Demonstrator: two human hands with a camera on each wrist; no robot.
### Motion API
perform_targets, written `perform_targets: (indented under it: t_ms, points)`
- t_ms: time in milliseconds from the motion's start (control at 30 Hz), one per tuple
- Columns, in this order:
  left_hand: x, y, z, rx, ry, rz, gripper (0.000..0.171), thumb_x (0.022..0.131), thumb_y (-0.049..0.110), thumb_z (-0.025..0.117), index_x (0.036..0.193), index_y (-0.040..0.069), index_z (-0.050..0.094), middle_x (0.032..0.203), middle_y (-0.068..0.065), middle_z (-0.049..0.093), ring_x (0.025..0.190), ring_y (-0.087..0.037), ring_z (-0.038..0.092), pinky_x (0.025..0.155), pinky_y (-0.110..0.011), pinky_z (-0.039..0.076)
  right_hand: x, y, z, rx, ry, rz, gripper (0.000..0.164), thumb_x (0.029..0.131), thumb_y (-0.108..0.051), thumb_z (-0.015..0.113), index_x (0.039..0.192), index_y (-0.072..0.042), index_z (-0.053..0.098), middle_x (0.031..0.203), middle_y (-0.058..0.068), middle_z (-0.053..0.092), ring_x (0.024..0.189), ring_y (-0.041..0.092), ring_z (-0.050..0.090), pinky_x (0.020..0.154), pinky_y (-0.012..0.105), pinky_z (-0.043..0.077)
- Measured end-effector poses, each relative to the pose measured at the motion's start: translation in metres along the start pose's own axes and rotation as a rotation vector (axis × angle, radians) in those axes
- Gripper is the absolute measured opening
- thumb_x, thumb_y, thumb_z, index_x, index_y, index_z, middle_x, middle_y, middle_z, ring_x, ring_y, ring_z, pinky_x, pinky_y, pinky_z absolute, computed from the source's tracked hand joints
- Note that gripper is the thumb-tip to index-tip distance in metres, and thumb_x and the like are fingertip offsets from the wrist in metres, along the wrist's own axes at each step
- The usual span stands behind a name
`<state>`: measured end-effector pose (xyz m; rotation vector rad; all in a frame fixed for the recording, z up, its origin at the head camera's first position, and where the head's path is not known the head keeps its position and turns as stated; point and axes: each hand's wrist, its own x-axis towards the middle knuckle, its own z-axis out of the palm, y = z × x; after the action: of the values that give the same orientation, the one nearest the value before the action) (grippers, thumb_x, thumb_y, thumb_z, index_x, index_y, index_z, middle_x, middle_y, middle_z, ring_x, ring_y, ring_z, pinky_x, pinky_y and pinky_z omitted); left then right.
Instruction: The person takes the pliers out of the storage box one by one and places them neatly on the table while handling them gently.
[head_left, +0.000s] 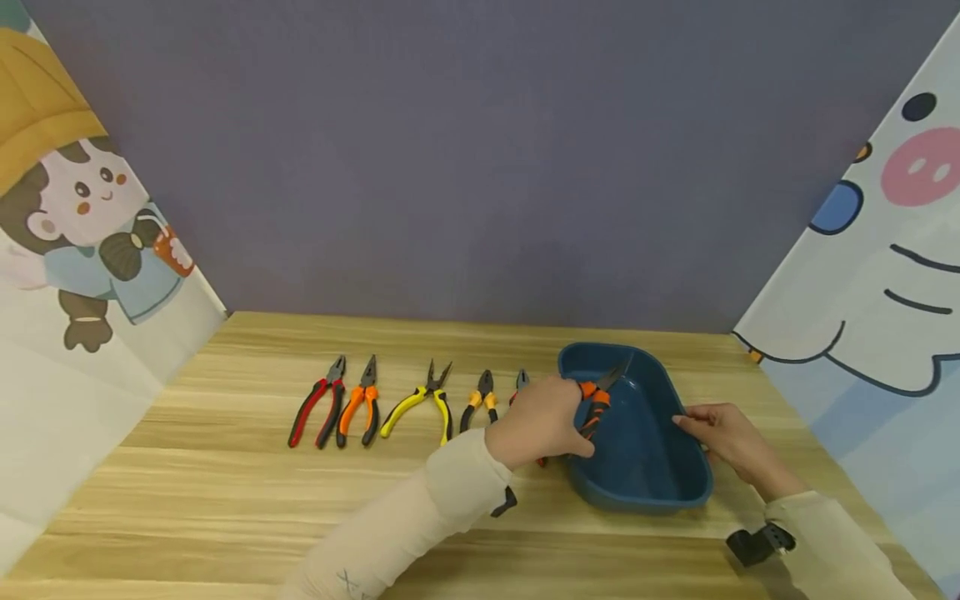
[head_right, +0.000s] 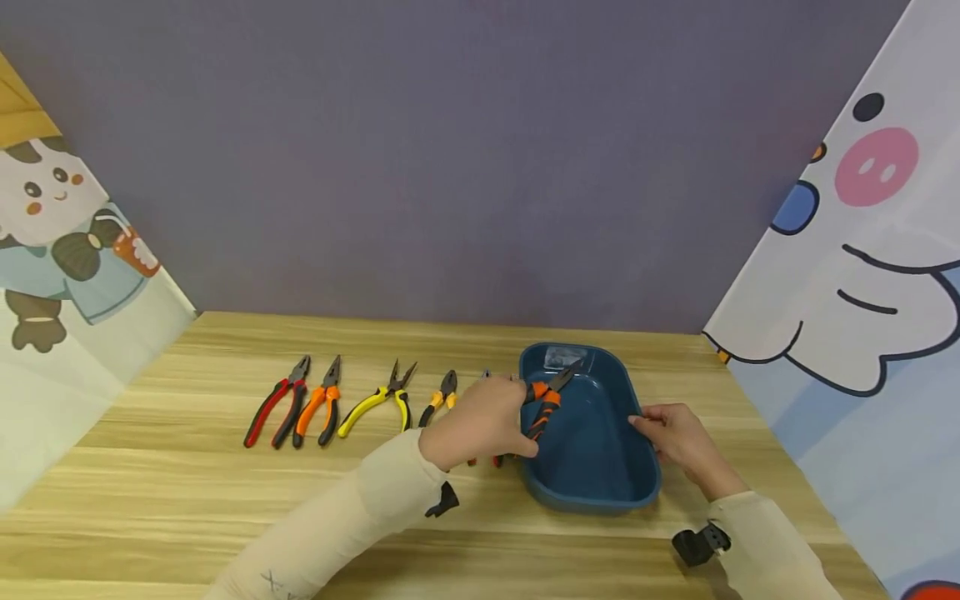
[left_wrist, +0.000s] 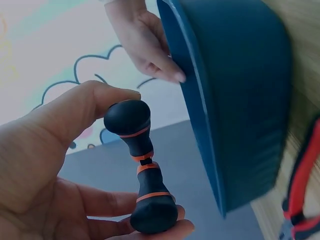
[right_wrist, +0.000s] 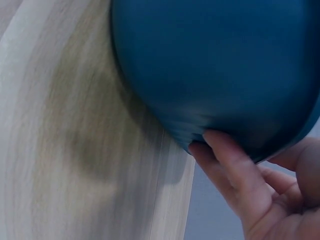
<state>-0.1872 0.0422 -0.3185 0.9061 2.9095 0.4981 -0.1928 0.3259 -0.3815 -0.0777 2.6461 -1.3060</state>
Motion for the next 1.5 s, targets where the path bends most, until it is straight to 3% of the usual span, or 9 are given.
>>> perform_targets:
  t_ms: [233, 333, 467, 767, 1000, 1100, 1300, 1433, 1500]
  points:
    - [-0.019, -0.023, -0.001, -0.062, 0.025, 0.024, 0.048, 0.070, 0.032, 0.082, 0.050, 0.017, 0.041, 0.048, 0.008, 0.029, 0.042, -0.006, 0.029, 0.040, -0.018, 0.024, -0.001, 0.005, 0.000, 0.015, -0.005, 0.019, 0.050, 0.098, -0.020, 0.050, 0.127, 0.020, 0.043, 0.116, 0.033, 0.057, 0.089, 0.018, 0.064, 0.065, 0.035, 0.055]
    - [-0.026, -0.032, -0.002, -0.045, 0.025, -0.011, 0.045, 0.069, 0.033, 0.082, 0.052, 0.016, 0.044, 0.049, 0.006, 0.037, 0.046, -0.006, 0.034, 0.041, -0.020, 0.028, -0.002, 0.007, 0.000, 0.014, 0.003, 0.021, 0.049, 0.098, -0.021, 0.050, 0.126, 0.020, 0.045, 0.112, 0.030, 0.060, 0.084, 0.014, 0.064, 0.064, 0.035, 0.055]
    - [-0.035, -0.046, 0.000, 0.014, 0.020, -0.052, 0.038, 0.068, 0.034, 0.081, 0.056, 0.015, 0.051, 0.066, 0.001, 0.055, 0.056, -0.009, 0.041, 0.046, -0.021, 0.035, -0.002, 0.008, -0.001, 0.009, 0.005, 0.019, 0.050, 0.098, -0.022, 0.050, 0.127, 0.019, 0.045, 0.111, 0.028, 0.061, 0.081, 0.011, 0.064, 0.063, 0.035, 0.055]
    - [-0.058, -0.077, 0.003, -0.031, 0.017, -0.113, 0.038, 0.067, 0.029, 0.081, 0.061, 0.011, 0.049, 0.063, 0.002, 0.043, 0.053, -0.009, 0.031, 0.047, -0.023, 0.031, -0.004, 0.005, -0.001, 0.044, 0.004, 0.038, 0.049, 0.098, -0.020, 0.051, 0.127, 0.020, 0.044, 0.108, 0.026, 0.063, 0.080, 0.012, 0.065, 0.063, 0.035, 0.055]
    - [-0.080, -0.103, 0.004, -0.083, 0.014, -0.200, 0.040, 0.069, 0.032, 0.082, 0.086, 0.004, 0.059, 0.065, -0.001, 0.048, 0.048, -0.011, 0.036, 0.048, -0.026, 0.036, -0.004, 0.005, 0.000, 0.059, -0.008, 0.037, 0.049, 0.099, -0.019, 0.050, 0.127, 0.021, 0.043, 0.109, 0.028, 0.062, 0.084, 0.017, 0.066, 0.065, 0.036, 0.055]
    - [-0.089, -0.113, 0.003, -0.121, 0.023, -0.255, 0.040, 0.069, 0.030, 0.082, 0.086, 0.001, 0.061, 0.063, -0.001, 0.048, 0.048, -0.011, 0.034, 0.047, -0.026, 0.034, -0.004, 0.006, 0.001, 0.055, 0.001, 0.040, 0.048, 0.098, -0.018, 0.049, 0.126, 0.021, 0.043, 0.109, 0.029, 0.062, 0.085, 0.019, 0.066, 0.065, 0.036, 0.056]
    - [-0.105, -0.131, -0.008, -0.145, 0.051, -0.352, 0.052, 0.069, 0.028, 0.082, 0.105, -0.003, 0.062, 0.091, -0.010, 0.058, 0.048, -0.011, 0.034, 0.047, -0.027, 0.034, -0.003, 0.005, 0.002, 0.035, 0.011, 0.034, 0.049, 0.098, -0.019, 0.050, 0.126, 0.020, 0.044, 0.111, 0.029, 0.061, 0.086, 0.017, 0.065, 0.065, 0.036, 0.055]
    - [-0.116, -0.144, -0.014, -0.200, 0.065, -0.379, 0.056, 0.070, 0.021, 0.078, 0.116, -0.005, 0.059, 0.063, -0.002, 0.049, 0.043, -0.010, 0.025, 0.044, -0.025, 0.027, -0.002, 0.005, 0.001, 0.025, 0.024, 0.027, 0.047, 0.098, -0.020, 0.051, 0.124, 0.018, 0.048, 0.103, 0.022, 0.064, 0.079, 0.011, 0.064, 0.064, 0.034, 0.055]
    - [-0.122, -0.152, -0.015, -0.194, 0.076, -0.380, 0.050, 0.070, 0.020, 0.077, 0.111, -0.004, 0.062, 0.052, 0.003, 0.040, 0.042, -0.009, 0.024, 0.044, -0.024, 0.025, -0.001, 0.004, 0.001, 0.029, 0.027, 0.029, 0.047, 0.098, -0.020, 0.051, 0.124, 0.019, 0.048, 0.103, 0.021, 0.065, 0.078, 0.011, 0.064, 0.064, 0.034, 0.055]
